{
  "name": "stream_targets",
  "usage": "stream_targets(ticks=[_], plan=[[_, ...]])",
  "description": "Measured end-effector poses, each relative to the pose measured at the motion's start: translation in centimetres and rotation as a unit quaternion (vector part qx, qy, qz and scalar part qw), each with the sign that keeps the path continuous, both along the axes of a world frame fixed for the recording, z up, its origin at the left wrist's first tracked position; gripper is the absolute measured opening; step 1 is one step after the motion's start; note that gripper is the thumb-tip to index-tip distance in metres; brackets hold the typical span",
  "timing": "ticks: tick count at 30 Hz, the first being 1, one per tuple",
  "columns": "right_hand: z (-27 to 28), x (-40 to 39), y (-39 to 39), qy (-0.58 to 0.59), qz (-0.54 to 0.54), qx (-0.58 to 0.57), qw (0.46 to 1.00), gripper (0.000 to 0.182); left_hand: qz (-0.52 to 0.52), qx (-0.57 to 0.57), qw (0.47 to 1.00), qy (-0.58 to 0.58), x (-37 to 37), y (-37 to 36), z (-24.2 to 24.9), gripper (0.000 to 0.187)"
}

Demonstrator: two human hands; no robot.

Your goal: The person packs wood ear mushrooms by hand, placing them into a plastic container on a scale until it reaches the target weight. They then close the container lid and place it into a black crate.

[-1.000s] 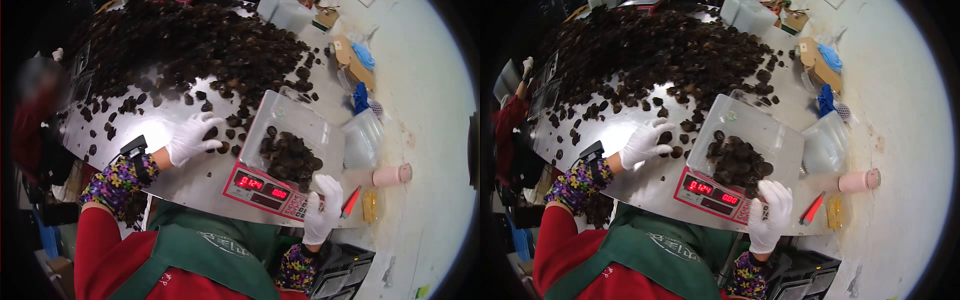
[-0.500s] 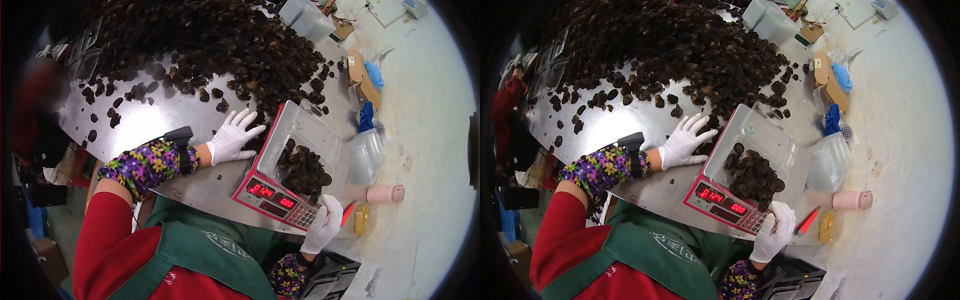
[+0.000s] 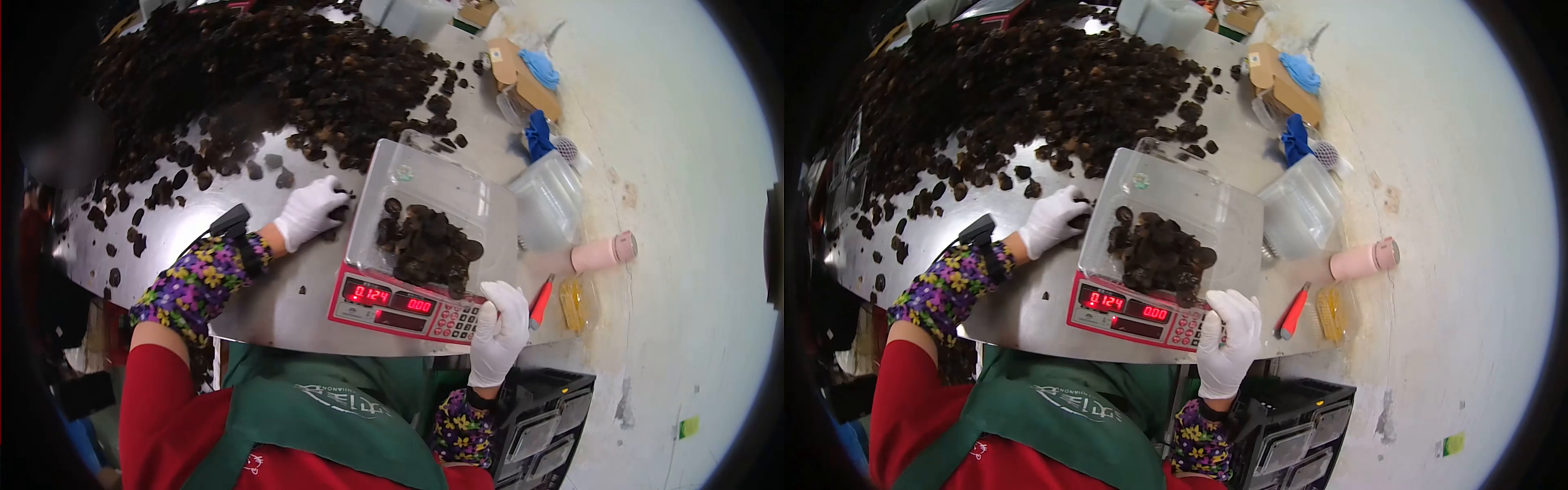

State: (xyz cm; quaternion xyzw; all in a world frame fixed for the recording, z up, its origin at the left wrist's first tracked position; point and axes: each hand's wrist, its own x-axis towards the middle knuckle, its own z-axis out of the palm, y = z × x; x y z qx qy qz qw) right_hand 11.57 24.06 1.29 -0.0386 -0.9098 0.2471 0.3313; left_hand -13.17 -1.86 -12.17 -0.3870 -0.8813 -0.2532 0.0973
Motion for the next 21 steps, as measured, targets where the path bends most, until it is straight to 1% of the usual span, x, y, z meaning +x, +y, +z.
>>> stream_targets(ticks=[1, 3, 4, 5, 7, 8, 9, 10, 11, 13, 15, 17, 19, 20, 21], plan=[[0.2, -0.1, 0.1, 0.005, 0.011, 0.0, 1.0, 0.017, 0.014, 0.007, 1.0, 0.0, -0.1, -0.7, -0.1, 0.033], [0.2, -0.3, 0.6, 0.014, 0.01, -0.003, 1.0, 0.017, 0.02, 0.108, 0.994, 0.02, -0.4, -1.9, 0.5, 0.028], [0.2, -0.4, 0.8, 0.017, 0.016, 0.002, 1.0, 0.018, 0.051, 0.153, 0.987, 0.002, -0.1, -1.9, 1.8, 0.02], [0.3, -0.6, 0.9, 0.018, 0.022, 0.006, 1.0, 0.018, 0.076, 0.192, 0.977, 0.044, 0.1, -1.5, 3.0, 0.015], [0.5, -1.4, 1.3, 0.019, 0.025, 0.013, 0.999, 0.02, 0.063, 0.257, 0.964, -0.009, 1.3, -0.6, 7.0, 0.015], [0.7, -1.9, 1.5, 0.023, 0.04, 0.019, 0.999, 0.021, 0.059, 0.278, 0.959, -0.005, 2.2, 0.4, 9.0, 0.017], [0.9, -2.3, 1.6, 0.027, 0.056, 0.026, 0.998, 0.022, 0.059, 0.276, 0.959, -0.004, 3.5, 1.4, 11.4, 0.017], [1.3, -2.7, 1.3, 0.032, 0.058, 0.03, 0.997, 0.022, 0.041, 0.284, 0.956, -0.064, 5.0, 2.5, 13.7, 0.016], [1.4, -3.0, 1.3, 0.035, 0.06, 0.028, 0.997, 0.022, 0.024, 0.291, 0.948, -0.123, 6.2, 3.6, 15.0, 0.015], [1.4, -3.3, 1.2, 0.039, 0.073, 0.016, 0.996, 0.022, -0.061, 0.271, 0.96, -0.048, 7.1, 5.8, 15.3, 0.019], [1.6, -3.4, 1.0, 0.038, 0.076, 0.015, 0.996, 0.022, -0.1, 0.156, 0.983, 0.012, 7.8, 7.6, 15.2, 0.027], [1.6, -3.2, 1.0, 0.036, 0.076, 0.014, 0.996, 0.022, -0.133, 0.033, 0.991, -0.002, 8.0, 8.2, 14.7, 0.055], [1.6, -2.8, 1.1, 0.031, 0.078, 0.015, 0.996, 0.023, -0.136, 0.014, 0.99, 0.031, 8.1, 7.9, 14.3, 0.074], [1.5, -2.8, 1.2, 0.032, 0.078, 0.015, 0.996, 0.023, -0.137, 0.013, 0.99, 0.031, 8.0, 7.5, 14.5, 0.074], [1.5, -2.6, 1.3, 0.031, 0.079, 0.014, 0.996, 0.023, -0.135, 0.011, 0.991, 0.01, 8.0, 6.9, 14.9, 0.081]])
